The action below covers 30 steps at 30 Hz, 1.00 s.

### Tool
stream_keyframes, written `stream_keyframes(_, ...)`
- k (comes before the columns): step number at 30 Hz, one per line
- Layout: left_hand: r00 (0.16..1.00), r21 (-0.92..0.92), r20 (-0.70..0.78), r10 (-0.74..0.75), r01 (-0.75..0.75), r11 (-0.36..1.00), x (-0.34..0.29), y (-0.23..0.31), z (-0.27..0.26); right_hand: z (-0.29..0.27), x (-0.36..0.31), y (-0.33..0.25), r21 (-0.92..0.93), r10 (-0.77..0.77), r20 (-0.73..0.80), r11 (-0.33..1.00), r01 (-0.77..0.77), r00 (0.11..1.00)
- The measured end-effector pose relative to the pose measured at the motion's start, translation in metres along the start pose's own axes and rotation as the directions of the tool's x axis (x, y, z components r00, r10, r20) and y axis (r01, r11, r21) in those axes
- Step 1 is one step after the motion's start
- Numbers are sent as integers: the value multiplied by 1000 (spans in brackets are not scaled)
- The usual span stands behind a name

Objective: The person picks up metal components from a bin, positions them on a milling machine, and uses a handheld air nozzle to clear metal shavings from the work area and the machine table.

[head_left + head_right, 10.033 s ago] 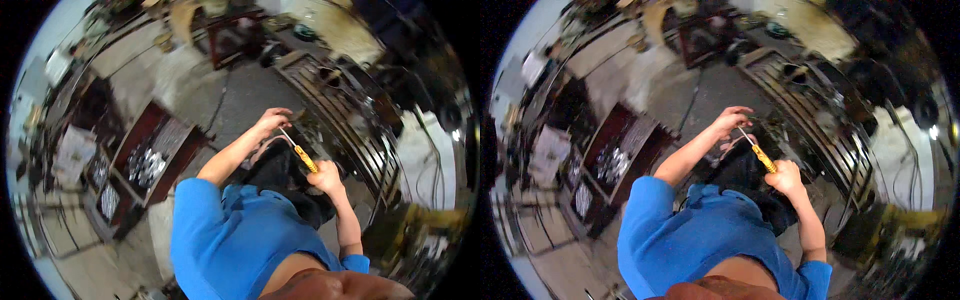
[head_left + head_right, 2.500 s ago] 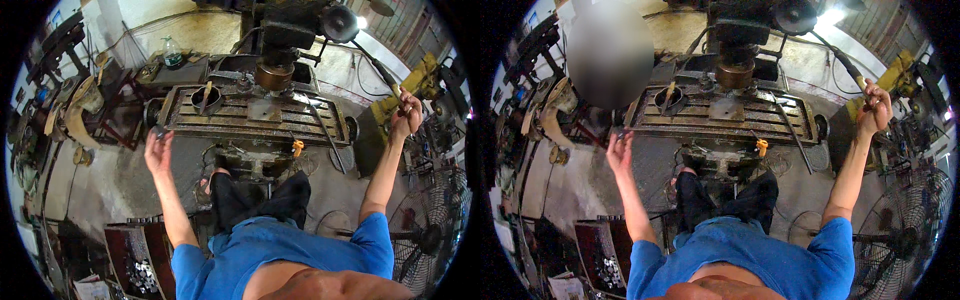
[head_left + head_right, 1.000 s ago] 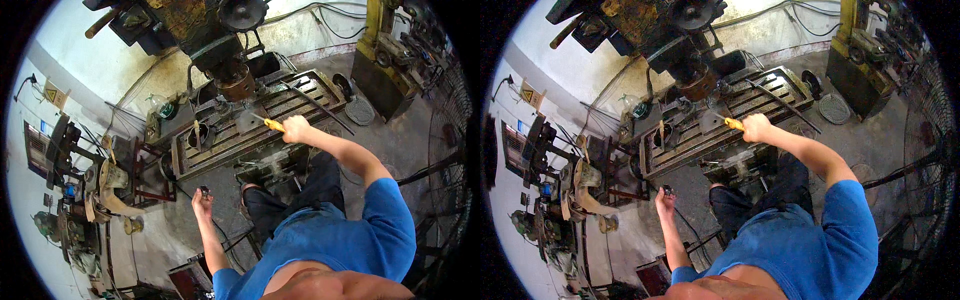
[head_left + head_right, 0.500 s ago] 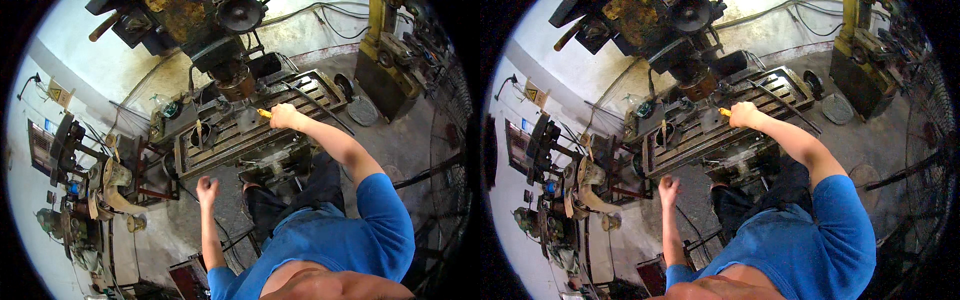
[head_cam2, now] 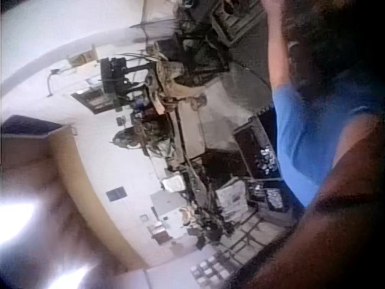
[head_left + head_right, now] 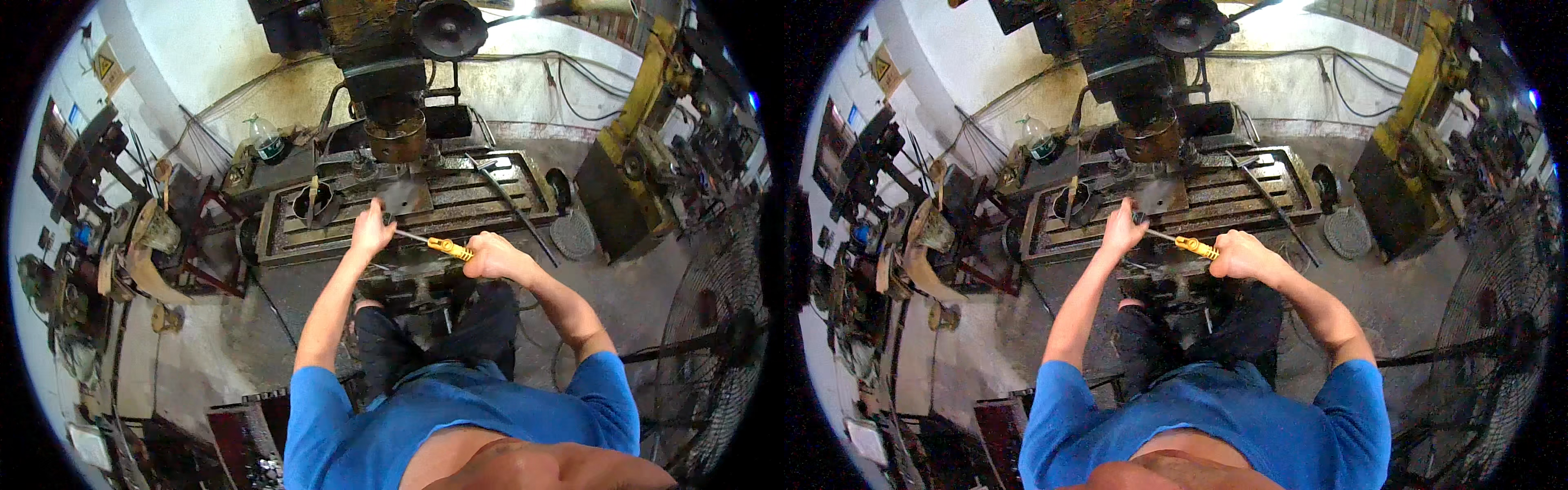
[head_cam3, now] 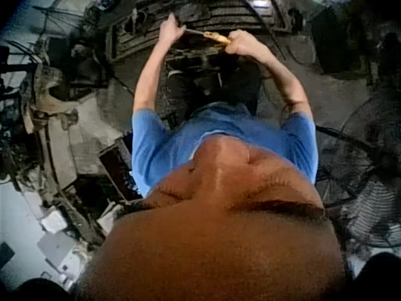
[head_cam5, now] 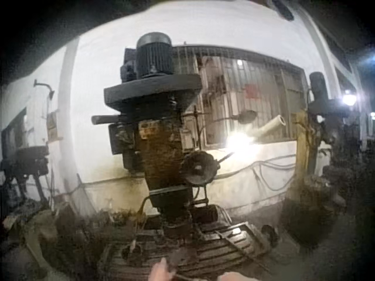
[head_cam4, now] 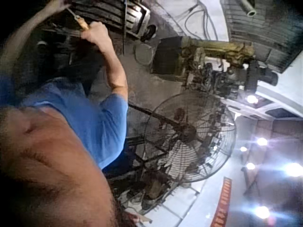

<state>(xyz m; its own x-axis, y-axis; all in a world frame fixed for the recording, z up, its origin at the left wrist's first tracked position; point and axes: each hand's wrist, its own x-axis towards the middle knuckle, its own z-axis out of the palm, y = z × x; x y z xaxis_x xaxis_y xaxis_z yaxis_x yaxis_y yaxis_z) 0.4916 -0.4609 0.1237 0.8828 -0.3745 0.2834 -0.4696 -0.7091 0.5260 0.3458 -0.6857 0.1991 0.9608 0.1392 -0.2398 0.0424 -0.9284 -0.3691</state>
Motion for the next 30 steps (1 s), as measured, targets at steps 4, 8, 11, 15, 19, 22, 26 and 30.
stream_keyframes(4,996,-5,-89,31,-31,999,45,4,9,-11,9,15,-18,45,-63,999,-46,997)
stream_keyframes(8,999,134,-50,-16,23,991,73,1,22,-26,20,41,80,-52,-212,994,70,976)
stream_keyframes(11,996,273,10,90,-89,958,74,-13,30,-45,21,40,519,-225,-454,719,462,862)
stream_keyframes(15,994,241,61,90,-102,965,71,-14,24,6,46,78,659,-176,-468,584,475,866)
stream_keyframes(19,992,227,41,118,-124,966,69,-6,24,82,70,109,571,30,-410,788,230,912)
stream_keyframes(22,995,251,35,92,-98,963,79,-11,32,102,73,109,382,198,-382,923,-41,903)
stream_keyframes(26,994,226,12,105,-105,968,97,-17,49,90,54,93,504,298,-363,860,-84,883)
stream_keyframes(30,981,226,-70,180,-160,961,102,-14,59,71,31,101,499,271,-315,863,-85,910)
